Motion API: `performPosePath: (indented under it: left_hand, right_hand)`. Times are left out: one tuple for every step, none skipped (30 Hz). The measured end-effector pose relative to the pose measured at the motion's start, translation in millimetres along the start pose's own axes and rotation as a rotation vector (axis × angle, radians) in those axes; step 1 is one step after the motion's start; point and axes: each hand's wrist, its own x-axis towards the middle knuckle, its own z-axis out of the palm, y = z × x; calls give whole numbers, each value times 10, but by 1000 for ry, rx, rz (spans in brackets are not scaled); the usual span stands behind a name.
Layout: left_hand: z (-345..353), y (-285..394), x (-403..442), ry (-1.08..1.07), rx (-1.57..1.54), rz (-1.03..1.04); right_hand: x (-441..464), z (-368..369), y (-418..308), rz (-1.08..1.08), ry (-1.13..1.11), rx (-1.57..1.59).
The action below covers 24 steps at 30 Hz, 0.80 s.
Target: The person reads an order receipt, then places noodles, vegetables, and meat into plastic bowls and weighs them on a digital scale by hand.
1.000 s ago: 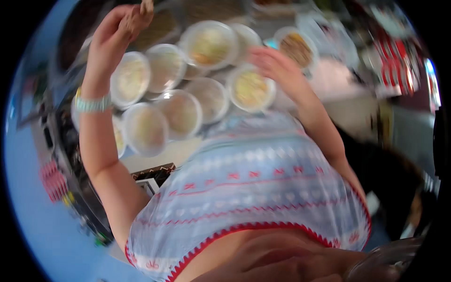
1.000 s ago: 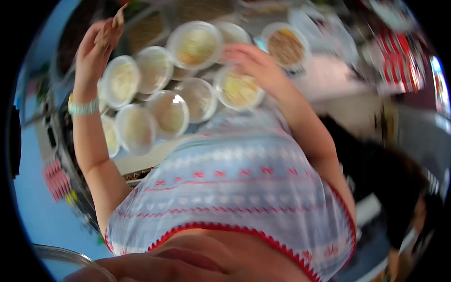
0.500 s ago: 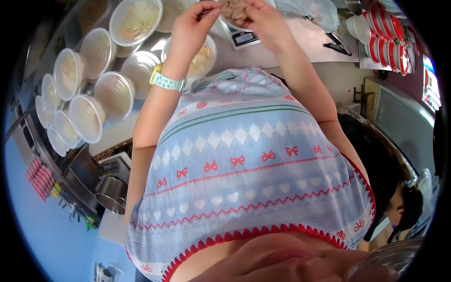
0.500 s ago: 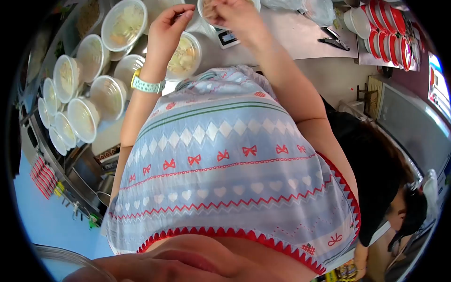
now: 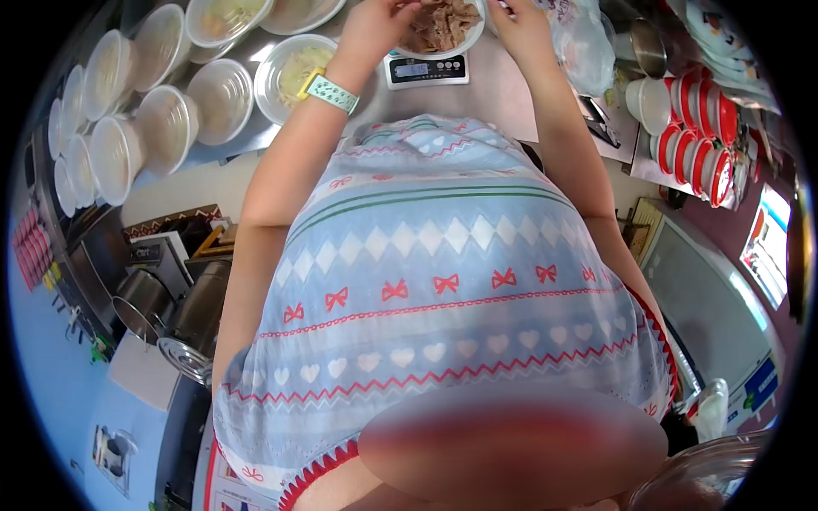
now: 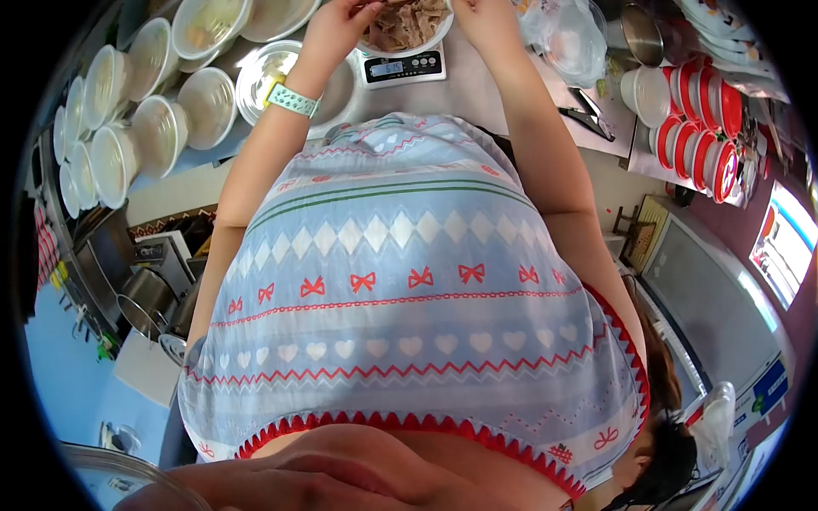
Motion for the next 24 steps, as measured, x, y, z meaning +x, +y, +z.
performPosePath:
  left_hand:
    - [36,-27,-9,2,126,93]
    - [75,-83,2,15,182,204]
    - [77,-36,-10,22,185,198]
    - [77,10,-25,-8,207,227]
    - [72,48,-46,-39,228,255]
    - [23,137,-82,-38,231,243]
    - [-60,250,-126,-27,199,227]
    - [-122,317,-189,-15,167,212]
    - [-167,321,-275,-14,170,203]
    - [-225,304,-354,45,105,146]
    - [-286,279,-416,106,41,94]
    - [-348,252,-483,110,43,94]
    - [-409,212,-559,185,85,68]
    - [-457,157,-630,258,128,40]
    - [-489,65,-696,257,129,35]
    - [-510,-15,-749,232,92,-54]
    - [-514,-96,-792,209,53,-144]
    - [-484,-80,-832,244,63,-111]
    - [-459,-94,-862,252,63,-115]
    - [-443,-116,-901,266,64,-67]
    - [-436,-111,-935,277,65,-21]
    - [-433,-106,-966,258,78,-50]
    - [-418,-102,-979,265,75,-51]
    - [-397,-93,-992,266,48,-41]
  right_hand:
    - [-11,-38,90,2,1,19]
    - [-8,-67,183,4,2,39]
    - [-13,-78,252,1,-6,43]
    - [-28,-82,319,-30,13,-7]
    - [-46,-88,393,-60,32,-56]
    - [-67,-105,417,-56,22,-51]
    - [-82,-124,419,-56,35,-3]
    - [-95,-141,431,-56,49,45]
    - [-117,-158,465,-53,41,49]
    - [-123,-179,494,-8,11,55]
    - [-109,-188,522,34,-16,60]
    - [-105,-177,504,30,-18,62]
    - [-120,-146,458,-4,-1,13]
    - [-140,-102,417,-34,15,-36]
    - [-131,-40,383,-32,11,-34]
    - [-89,31,339,-130,0,-107]
    - [-50,84,294,-229,-13,-180]
    - [-31,93,203,-232,-19,-178]
    - [-15,81,91,-228,-60,-285]
    - [-16,85,32,-221,-101,-392]
    - [-9,106,54,-222,-107,-390]
    - [31,124,107,-233,-101,-377]
    - [89,139,157,-248,-95,-366]
    - [119,157,202,-254,-100,-369]
